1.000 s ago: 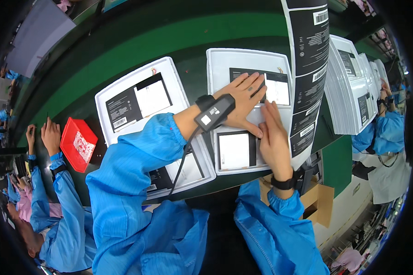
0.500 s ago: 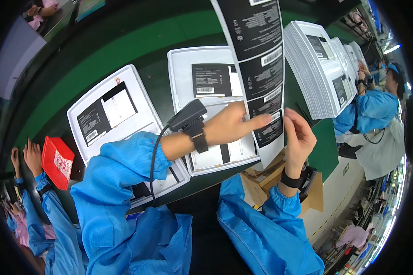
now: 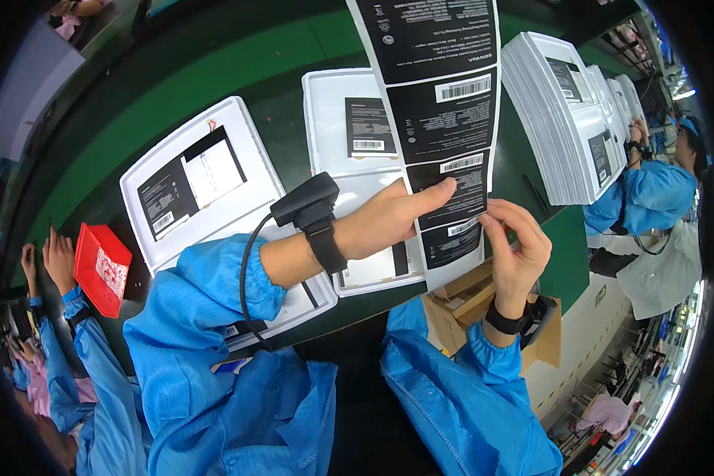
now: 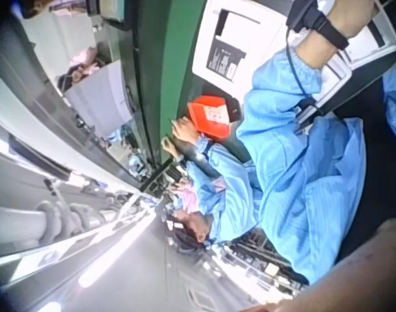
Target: The person assembles internal circuitry and a battery into a tablet, then applies labels and a protective film to the device. The internal components are inserted by hand, and a prying tool is used to assist with assembly.
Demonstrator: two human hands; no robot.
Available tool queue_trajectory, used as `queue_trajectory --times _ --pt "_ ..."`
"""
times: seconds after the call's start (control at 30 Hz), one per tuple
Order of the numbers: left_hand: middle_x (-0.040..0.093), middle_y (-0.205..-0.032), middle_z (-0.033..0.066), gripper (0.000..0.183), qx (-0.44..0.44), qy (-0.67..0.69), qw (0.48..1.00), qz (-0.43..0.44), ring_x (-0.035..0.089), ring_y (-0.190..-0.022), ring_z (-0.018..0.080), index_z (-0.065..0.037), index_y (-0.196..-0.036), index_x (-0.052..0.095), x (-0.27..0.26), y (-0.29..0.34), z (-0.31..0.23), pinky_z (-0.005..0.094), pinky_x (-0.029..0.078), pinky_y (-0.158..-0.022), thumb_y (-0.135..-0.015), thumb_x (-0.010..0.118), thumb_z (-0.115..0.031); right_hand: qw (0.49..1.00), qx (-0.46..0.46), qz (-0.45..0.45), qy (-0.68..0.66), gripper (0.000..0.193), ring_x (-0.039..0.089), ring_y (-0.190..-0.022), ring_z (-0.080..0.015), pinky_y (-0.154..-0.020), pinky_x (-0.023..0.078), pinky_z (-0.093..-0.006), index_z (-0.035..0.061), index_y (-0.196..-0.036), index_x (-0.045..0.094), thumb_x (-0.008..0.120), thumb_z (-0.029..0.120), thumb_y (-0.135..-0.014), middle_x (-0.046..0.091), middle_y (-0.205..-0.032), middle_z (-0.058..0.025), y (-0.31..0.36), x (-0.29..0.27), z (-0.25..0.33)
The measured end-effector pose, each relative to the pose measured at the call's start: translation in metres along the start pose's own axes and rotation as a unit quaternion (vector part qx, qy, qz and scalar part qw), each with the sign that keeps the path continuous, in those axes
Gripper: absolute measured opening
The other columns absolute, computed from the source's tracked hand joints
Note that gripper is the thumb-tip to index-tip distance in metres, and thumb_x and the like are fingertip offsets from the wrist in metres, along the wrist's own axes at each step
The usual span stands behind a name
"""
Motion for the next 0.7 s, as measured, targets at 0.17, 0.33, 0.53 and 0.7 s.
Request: queue_trajectory --times 0.17,0.33,0.53,0.7 --pt "0.060 -0.133 0.0065 0.041 -0.012 -0.045 0.999 -0.004 0.059 -0.122 0.0175 -0.002 -0.141 0.050 -0.003 0.003 0.003 0.0349 0.050 -0.104 -0.108 0.050 -0.027 0.994 0.043 0.088 0.043 0.009 0.066 -0.086 -0.0196 -0.074 0.049 -0.0267 0.0000 -0.090 0.064 0.071 -0.003 -0.085 0.071 -0.103 -0.0127 0.001 0.006 0.001" --pt "0.068 -0.108 0.0097 0.038 0.171 -0.239 0.949 -0.113 0.064 -0.099 0.0135 0.005 -0.123 0.061 -0.021 0.002 -0.007 0.0290 0.053 -0.085 -0.108 0.048 -0.028 0.994 -0.082 -0.065 0.039 0.003 0.060 -0.103 -0.0258 -0.092 0.047 -0.0360 0.0006 -0.097 0.055 0.055 0.003 -0.097 0.063 -0.116 -0.0183 0.012 -0.023 0.018" --pt "0.071 -0.077 0.0169 0.058 -0.108 -0.577 0.804 0.100 0.071 -0.069 0.0217 0.006 -0.099 0.069 -0.005 0.016 -0.006 0.0323 0.059 -0.066 -0.092 0.070 -0.052 0.924 -0.052 -0.146 -0.349 0.019 0.061 -0.091 -0.0219 -0.085 0.052 -0.0338 -0.0022 -0.109 0.054 0.051 0.016 -0.105 0.063 -0.101 -0.0154 0.028 -0.098 0.018" --pt "0.057 -0.140 0.0255 0.107 0.049 -0.385 0.914 0.121 0.061 -0.124 0.0318 0.005 -0.154 0.029 0.034 0.069 -0.020 0.0365 0.053 -0.099 -0.076 0.090 -0.037 0.908 0.032 -0.034 -0.416 0.020 0.070 -0.075 -0.0213 -0.065 0.058 -0.0302 -0.0005 -0.096 0.049 0.064 0.013 -0.096 0.063 -0.087 -0.0178 0.038 -0.015 0.058"
Point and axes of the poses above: each hand's wrist, its own y-axis away from the middle knuckle, its own x-axis out of the palm, z = x × y, the point moved 5 cm from there along -y, towards the middle knuckle
